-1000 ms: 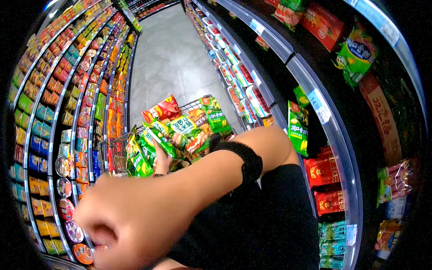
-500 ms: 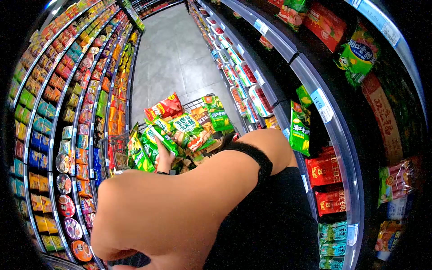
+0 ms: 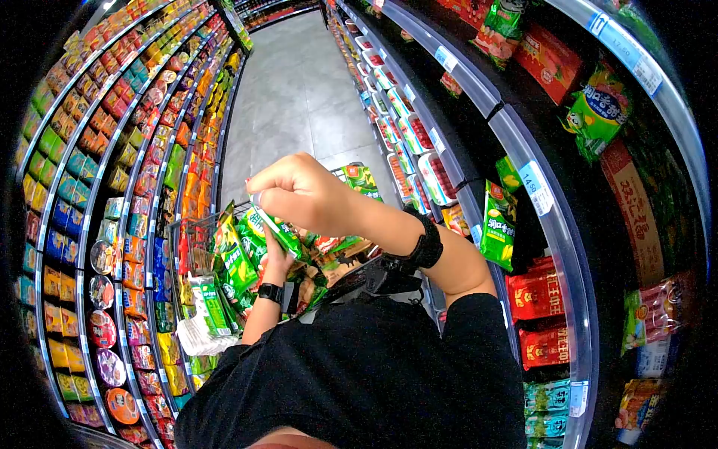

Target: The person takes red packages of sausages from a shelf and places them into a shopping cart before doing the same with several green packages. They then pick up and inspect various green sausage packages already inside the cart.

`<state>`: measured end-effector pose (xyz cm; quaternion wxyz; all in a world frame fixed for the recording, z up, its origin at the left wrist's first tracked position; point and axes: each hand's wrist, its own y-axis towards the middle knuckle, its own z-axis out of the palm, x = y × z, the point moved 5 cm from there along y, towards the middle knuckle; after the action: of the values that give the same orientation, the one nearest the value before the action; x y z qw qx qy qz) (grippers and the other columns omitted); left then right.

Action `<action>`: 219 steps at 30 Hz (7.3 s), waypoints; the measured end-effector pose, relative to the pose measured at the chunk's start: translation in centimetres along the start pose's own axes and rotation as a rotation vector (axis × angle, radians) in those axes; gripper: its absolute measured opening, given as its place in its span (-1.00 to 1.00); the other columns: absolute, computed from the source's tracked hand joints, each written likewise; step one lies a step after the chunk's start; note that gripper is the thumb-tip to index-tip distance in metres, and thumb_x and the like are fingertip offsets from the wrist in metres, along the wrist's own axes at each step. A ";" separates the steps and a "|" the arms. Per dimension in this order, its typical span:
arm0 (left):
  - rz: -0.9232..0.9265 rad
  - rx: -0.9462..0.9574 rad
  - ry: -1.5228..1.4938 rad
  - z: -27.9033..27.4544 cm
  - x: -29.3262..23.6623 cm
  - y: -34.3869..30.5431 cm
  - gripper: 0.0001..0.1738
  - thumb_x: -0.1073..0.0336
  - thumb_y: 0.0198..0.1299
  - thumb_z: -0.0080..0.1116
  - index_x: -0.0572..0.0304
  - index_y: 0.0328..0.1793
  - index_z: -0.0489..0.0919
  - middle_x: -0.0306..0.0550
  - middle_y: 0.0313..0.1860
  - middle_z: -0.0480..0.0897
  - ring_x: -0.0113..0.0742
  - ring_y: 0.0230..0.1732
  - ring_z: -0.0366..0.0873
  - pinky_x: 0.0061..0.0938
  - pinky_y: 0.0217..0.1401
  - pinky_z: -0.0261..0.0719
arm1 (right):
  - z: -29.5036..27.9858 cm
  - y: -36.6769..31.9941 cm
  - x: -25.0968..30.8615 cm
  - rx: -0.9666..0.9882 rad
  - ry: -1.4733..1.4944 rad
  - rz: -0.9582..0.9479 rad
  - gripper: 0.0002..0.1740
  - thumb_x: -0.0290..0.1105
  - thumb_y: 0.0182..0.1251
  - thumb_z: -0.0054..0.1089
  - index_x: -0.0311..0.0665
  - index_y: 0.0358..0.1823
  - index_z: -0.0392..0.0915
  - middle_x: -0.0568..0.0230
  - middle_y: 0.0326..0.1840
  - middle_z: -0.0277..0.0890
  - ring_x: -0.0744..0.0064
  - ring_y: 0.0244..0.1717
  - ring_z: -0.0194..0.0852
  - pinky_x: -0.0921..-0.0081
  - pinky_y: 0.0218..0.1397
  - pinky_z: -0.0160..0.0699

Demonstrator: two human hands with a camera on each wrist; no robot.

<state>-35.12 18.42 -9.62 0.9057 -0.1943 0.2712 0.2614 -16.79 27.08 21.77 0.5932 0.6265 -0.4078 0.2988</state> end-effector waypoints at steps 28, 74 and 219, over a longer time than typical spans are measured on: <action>0.319 0.386 0.140 13.6 -8.1 -6.4 -0.18 -0.42 0.08 -0.06 0.20 0.11 0.34 -0.14 -0.38 0.41 -0.33 -0.33 0.36 -0.42 -0.17 0.37 | 5.5 -4.0 9.2 0.087 0.129 -0.818 -0.79 -0.40 0.31 0.01 -0.13 -0.13 0.62 -0.23 0.02 0.44 0.05 -0.32 0.58 0.45 -0.28 0.56; -0.700 0.829 0.784 20.1 19.2 -5.7 -0.29 0.42 0.19 -0.04 0.34 0.44 -0.04 0.06 0.29 0.29 -0.27 0.28 0.26 -0.40 0.21 0.33 | -1.7 -32.5 -8.7 -1.299 -0.369 0.706 -0.66 -0.32 0.24 0.12 -0.38 -0.03 0.46 0.22 -0.44 0.50 0.49 -0.42 0.43 0.44 -0.32 0.39; 0.354 0.504 0.526 0.9 -19.0 -19.9 -0.33 0.53 -0.06 0.31 0.26 0.24 0.31 -0.08 0.17 0.45 -0.31 0.18 0.41 -0.42 0.19 0.42 | 22.5 0.3 -4.6 -0.306 -1.043 0.035 -0.62 -0.34 -0.22 0.40 -0.24 -0.26 0.58 0.15 -0.28 0.59 0.13 -0.29 0.58 0.36 -0.20 0.53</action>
<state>-36.81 -3.82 6.50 0.7657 0.0234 0.5787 0.2799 -21.75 5.64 15.32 0.3915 0.5914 -0.6972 -0.1046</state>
